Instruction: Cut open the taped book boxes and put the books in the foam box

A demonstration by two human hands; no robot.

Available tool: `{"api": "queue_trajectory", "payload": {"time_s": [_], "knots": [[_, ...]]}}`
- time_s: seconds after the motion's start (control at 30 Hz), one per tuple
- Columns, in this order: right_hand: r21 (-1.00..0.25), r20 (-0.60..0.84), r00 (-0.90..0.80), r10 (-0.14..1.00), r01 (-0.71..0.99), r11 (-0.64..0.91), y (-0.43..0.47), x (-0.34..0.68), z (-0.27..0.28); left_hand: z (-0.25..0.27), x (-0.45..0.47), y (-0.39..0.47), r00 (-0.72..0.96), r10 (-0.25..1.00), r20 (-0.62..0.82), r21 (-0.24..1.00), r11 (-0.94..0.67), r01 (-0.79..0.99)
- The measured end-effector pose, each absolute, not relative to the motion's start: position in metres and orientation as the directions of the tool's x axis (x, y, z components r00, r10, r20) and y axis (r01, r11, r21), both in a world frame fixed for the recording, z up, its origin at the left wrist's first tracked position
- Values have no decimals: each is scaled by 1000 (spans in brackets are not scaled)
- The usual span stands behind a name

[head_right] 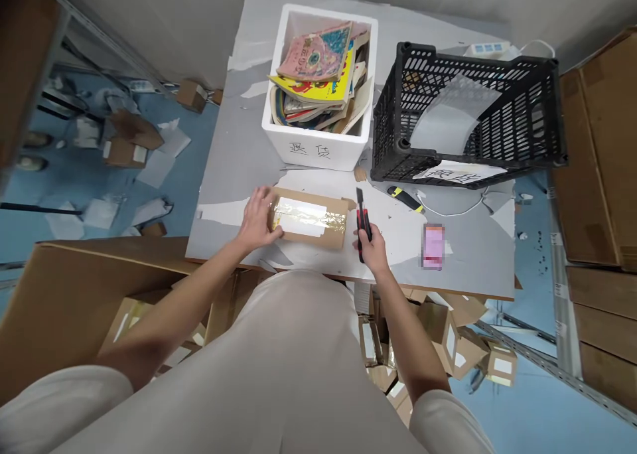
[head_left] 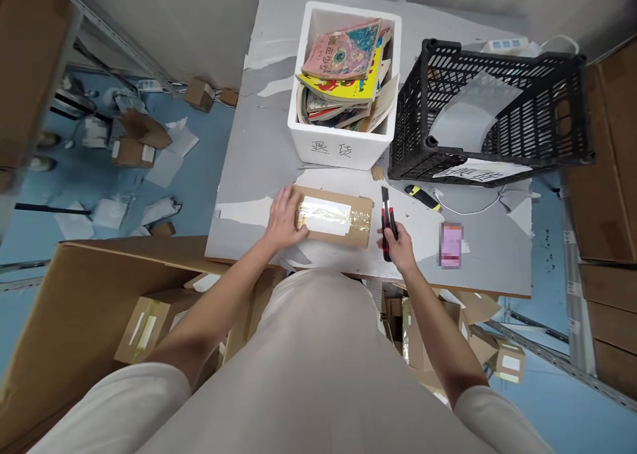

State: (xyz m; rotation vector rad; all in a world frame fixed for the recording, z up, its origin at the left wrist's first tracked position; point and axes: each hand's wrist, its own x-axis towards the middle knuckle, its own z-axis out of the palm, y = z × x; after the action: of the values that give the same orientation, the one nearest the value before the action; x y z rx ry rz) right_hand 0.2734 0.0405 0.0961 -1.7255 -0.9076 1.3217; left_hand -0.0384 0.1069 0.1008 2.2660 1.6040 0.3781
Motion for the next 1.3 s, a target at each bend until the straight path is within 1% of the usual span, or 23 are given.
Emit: {"api": "queue_trajectory", "payload": {"time_s": [0.03,0.07,0.1,0.2,0.33,0.43,0.53,0.63,0.73,0.83,1.03,1.17,1.3], "knots": [[-870,-453,194,870,116,-479,31,277,97,103,-35,115,439,898,-25,384,-397,834],[-859,-474,167,865,128,-495,21,279,99,105,-32,121,514,854,-77,357,-458,814],[-853,-491,136,861,125,-506,13,280,100,106,-30,126,555,823,-119,340,-491,802],[-841,-525,73,848,114,-530,1,280,104,105,-25,131,564,811,-158,321,-498,806],[-820,-554,49,831,146,-554,2,281,112,95,-25,126,552,829,-90,358,-490,795],[-785,-591,2,807,228,-576,6,289,120,88,-25,123,542,840,-20,399,-490,775],[-763,-598,-57,800,348,-545,7,299,124,83,-26,122,526,850,22,408,-488,772],[-761,-594,-120,795,405,-507,5,309,125,79,-26,122,521,853,43,405,-491,771],[-766,-598,-162,785,403,-500,0,317,124,77,-26,122,524,850,53,397,-499,771],[-767,-603,-166,781,391,-509,-7,319,122,76,-26,121,528,847,58,380,-508,773],[-789,-595,-101,797,261,-556,-27,298,115,76,-24,118,503,862,55,367,-486,793],[-803,-566,-55,823,263,-535,-40,285,112,77,-23,115,486,873,33,351,-466,812],[-797,-582,-71,810,247,-551,-51,283,109,77,-23,114,482,876,31,346,-462,817]]}}
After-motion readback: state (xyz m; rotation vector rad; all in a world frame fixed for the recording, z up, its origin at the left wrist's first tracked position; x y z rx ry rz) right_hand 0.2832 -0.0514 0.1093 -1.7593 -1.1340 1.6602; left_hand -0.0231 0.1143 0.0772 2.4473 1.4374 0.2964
